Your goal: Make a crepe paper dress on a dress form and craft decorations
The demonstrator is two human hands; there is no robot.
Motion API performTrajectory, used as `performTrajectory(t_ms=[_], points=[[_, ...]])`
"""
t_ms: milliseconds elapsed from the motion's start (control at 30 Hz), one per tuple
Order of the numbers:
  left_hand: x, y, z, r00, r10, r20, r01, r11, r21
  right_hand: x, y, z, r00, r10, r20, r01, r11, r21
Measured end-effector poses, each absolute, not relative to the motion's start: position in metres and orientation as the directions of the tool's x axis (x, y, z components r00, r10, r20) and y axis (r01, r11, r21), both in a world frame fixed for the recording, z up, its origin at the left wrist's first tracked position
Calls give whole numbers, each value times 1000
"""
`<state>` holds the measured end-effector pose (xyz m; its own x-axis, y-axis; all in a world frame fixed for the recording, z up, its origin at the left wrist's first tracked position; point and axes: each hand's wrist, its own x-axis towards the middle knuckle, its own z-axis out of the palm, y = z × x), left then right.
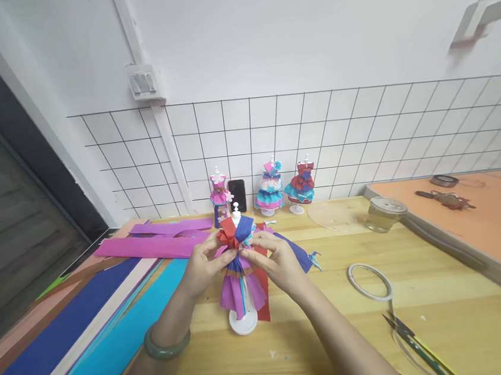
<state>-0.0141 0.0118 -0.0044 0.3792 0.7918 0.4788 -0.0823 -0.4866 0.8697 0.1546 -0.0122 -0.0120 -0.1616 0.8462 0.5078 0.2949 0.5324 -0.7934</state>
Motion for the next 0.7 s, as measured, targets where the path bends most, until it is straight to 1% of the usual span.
performTrajectory(t_ms=[67, 167, 233, 267, 333, 400, 467, 567, 700], points=[[-15, 13, -7, 391, 804, 448, -113, -441, 890, 155, -12, -12, -150, 845, 513, 324, 532, -782], [-16, 17, -12, 408, 836, 367, -164, -328, 930, 155, -11, -14, -131, 842, 524, 377, 531, -759], [-17, 18, -15, 407, 857, 318, -213, -249, 945, 155, -10, -15, -87, 848, 523, 383, 513, -768], [-17, 19, -16, 402, 867, 296, -241, -212, 947, 155, -10, -16, -54, 852, 521, 358, 503, -786], [-17, 19, -17, 392, 885, 252, -290, -142, 947, 154, -10, -16, 3, 866, 500, 245, 484, -840], [-17, 19, -16, 392, 894, 216, -315, -90, 945, 152, -11, -16, 8, 887, 463, 99, 460, -883], [-17, 20, -15, 407, 891, 203, -324, -67, 944, 150, -13, -14, -18, 903, 428, 0, 429, -904], [-17, 20, -15, 431, 882, 193, -313, -55, 948, 147, -16, -12, -21, 913, 406, -28, 406, -914], [-15, 19, -16, 432, 879, 200, -285, -77, 956, 144, -18, -11, 6, 913, 407, 12, 407, -913]])
